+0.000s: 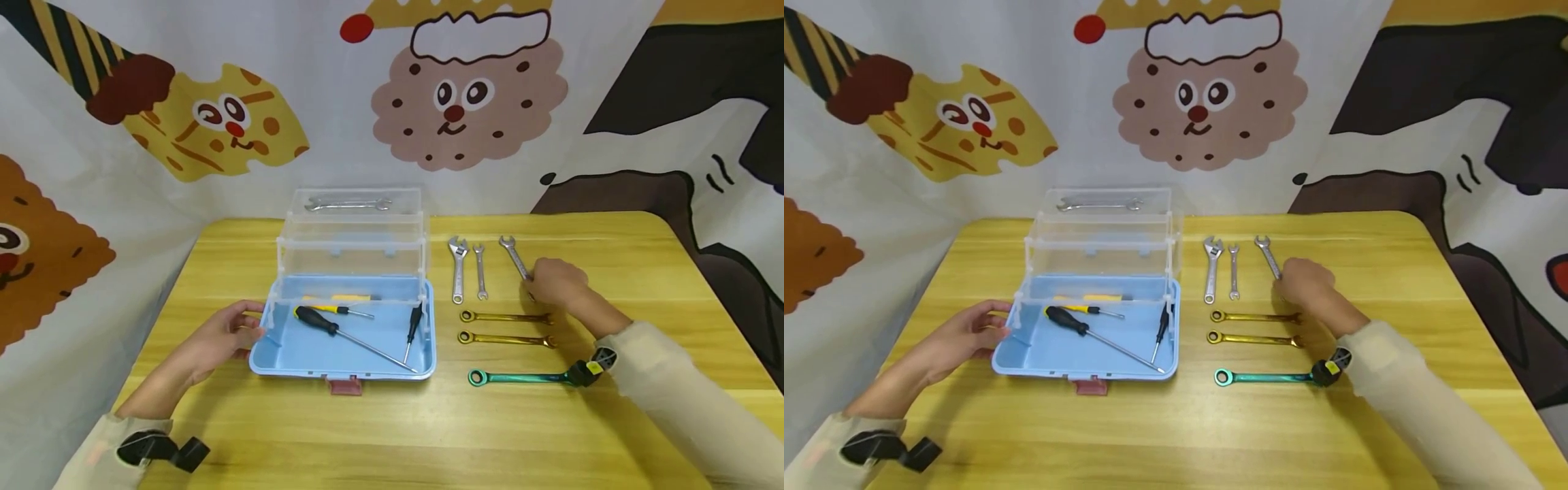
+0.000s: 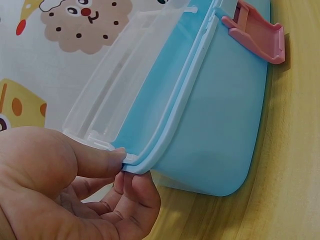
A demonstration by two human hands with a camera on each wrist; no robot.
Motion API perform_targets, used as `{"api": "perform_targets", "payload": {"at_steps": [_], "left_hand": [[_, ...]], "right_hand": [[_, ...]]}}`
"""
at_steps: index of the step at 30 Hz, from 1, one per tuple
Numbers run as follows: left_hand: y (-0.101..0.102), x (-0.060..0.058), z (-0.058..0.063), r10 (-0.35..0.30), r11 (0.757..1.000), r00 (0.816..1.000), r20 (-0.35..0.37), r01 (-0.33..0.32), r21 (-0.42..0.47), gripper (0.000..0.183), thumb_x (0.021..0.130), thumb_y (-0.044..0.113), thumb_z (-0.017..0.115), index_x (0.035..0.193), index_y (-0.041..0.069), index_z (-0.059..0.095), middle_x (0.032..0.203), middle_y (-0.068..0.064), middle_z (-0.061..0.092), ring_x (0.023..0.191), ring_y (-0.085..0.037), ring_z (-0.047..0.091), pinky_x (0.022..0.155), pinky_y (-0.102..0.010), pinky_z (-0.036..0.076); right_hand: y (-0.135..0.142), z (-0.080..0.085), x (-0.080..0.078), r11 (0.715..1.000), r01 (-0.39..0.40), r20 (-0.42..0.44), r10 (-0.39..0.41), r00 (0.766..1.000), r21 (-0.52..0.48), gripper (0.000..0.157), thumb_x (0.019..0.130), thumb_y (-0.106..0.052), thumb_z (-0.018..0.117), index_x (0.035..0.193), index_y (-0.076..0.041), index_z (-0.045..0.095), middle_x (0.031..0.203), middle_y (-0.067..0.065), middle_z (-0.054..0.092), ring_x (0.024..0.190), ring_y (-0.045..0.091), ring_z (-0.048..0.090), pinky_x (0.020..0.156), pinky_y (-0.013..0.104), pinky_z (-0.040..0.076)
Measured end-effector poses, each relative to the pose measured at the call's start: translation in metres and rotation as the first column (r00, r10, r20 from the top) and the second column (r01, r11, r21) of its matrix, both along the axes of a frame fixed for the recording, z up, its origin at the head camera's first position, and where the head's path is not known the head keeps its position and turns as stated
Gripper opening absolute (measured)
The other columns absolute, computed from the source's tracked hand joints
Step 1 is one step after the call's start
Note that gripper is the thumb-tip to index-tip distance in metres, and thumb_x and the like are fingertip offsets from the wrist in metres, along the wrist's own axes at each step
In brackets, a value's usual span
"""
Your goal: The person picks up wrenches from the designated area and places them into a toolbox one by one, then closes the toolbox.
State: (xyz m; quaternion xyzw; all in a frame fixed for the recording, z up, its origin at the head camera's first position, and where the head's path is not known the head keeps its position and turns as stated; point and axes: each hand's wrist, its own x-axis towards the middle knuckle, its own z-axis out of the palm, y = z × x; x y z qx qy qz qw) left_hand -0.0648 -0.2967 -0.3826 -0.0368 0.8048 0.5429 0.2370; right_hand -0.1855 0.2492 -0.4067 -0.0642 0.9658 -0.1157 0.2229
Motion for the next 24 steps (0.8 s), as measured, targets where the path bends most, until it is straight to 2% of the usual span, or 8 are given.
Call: {"api": "perform_targets", "payload": {"at_steps": [3, 7, 10, 15, 19, 22, 24], "left_hand": [[-0.001, 0.0, 0.001, 0.002, 1.0, 1.0, 0.0, -0.002, -0.001, 0.049, 0.105, 0.005, 0.054, 0.145, -0.012, 0.033, 0.111, -0.019, 0.054, 0.085, -0.021, 0.059, 0.07, -0.035, 0.057], [-0.001, 0.001, 0.0, -0.001, 1.0, 1.0, -0.002, 0.001, 0.004, 0.049, 0.105, 0.005, 0.055, 0.146, -0.012, 0.033, 0.111, -0.019, 0.053, 0.086, -0.021, 0.059, 0.071, -0.035, 0.057], [-0.001, 0.001, 0.0, -0.001, 1.0, 1.0, -0.003, 0.001, 0.006, 0.049, 0.104, 0.005, 0.055, 0.146, -0.012, 0.033, 0.112, -0.019, 0.053, 0.086, -0.021, 0.059, 0.071, -0.035, 0.057], [-0.001, 0.001, -0.001, 0.003, 1.0, 1.0, -0.001, -0.003, 0.002, 0.049, 0.104, 0.005, 0.055, 0.146, -0.012, 0.033, 0.112, -0.02, 0.053, 0.086, -0.021, 0.059, 0.071, -0.035, 0.057], [-0.001, 0.001, -0.001, 0.002, 1.0, 1.0, -0.003, -0.002, 0.006, 0.049, 0.105, 0.005, 0.054, 0.146, -0.012, 0.033, 0.112, -0.019, 0.053, 0.085, -0.021, 0.059, 0.07, -0.035, 0.057], [-0.001, 0.001, -0.001, 0.0, 1.0, 1.0, -0.005, 0.0, 0.009, 0.049, 0.105, 0.005, 0.054, 0.146, -0.011, 0.033, 0.111, -0.019, 0.053, 0.085, -0.02, 0.059, 0.07, -0.035, 0.056], [-0.001, 0.001, -0.001, -0.001, 1.0, 1.0, -0.005, 0.001, 0.01, 0.05, 0.105, 0.005, 0.054, 0.146, -0.011, 0.033, 0.111, -0.019, 0.053, 0.085, -0.02, 0.059, 0.07, -0.036, 0.056]], "right_hand": [[0.003, 0.003, -0.008, 0.998, -0.063, 0.062, 0.065, 0.996, -0.022, 0.042, 0.104, -0.021, 0.052, 0.066, -0.008, 0.067, 0.054, -0.001, 0.05, 0.049, 0.013, 0.04, 0.047, 0.027, 0.031], [0.008, 0.005, -0.017, 0.987, -0.115, 0.153, 0.132, 0.979, -0.113, 0.041, 0.104, -0.018, 0.05, 0.069, -0.005, 0.067, 0.053, -0.003, 0.046, 0.045, 0.009, 0.036, 0.046, 0.024, 0.032], [0.012, 0.007, -0.022, 0.98, -0.087, 0.221, 0.126, 0.967, -0.177, 0.04, 0.104, -0.018, 0.049, 0.071, -0.003, 0.067, 0.054, -0.004, 0.046, 0.045, 0.008, 0.037, 0.047, 0.025, 0.035], [0.017, 0.01, -0.025, 0.955, 0.021, 0.289, 0.069, 0.955, -0.297, 0.039, 0.105, -0.017, 0.047, 0.075, 0.0, 0.065, 0.061, 0.0, 0.056, 0.052, 0.011, 0.049, 0.05, 0.028, 0.044], [0.022, 0.008, -0.022, 0.938, 0.027, 0.276, 0.074, 0.958, -0.345, 0.038, 0.106, -0.017, 0.045, 0.073, -0.001, 0.058, 0.056, -0.002, 0.046, 0.048, 0.01, 0.042, 0.048, 0.028, 0.041], [0.026, 0.005, -0.019, 0.942, 0.024, 0.22, 0.054, 0.974, -0.334, 0.032, 0.105, -0.022, 0.051, 0.084, 0.002, 0.055, 0.056, -0.003, 0.039, 0.047, 0.01, 0.035, 0.048, 0.029, 0.037], [0.029, 0.004, -0.017, 0.941, 0.055, 0.183, 0.008, 0.983, -0.335, 0.033, 0.104, -0.026, 0.056, 0.097, 0.006, 0.053, 0.06, -0.001, 0.04, 0.049, 0.011, 0.034, 0.05, 0.031, 0.039]]}}
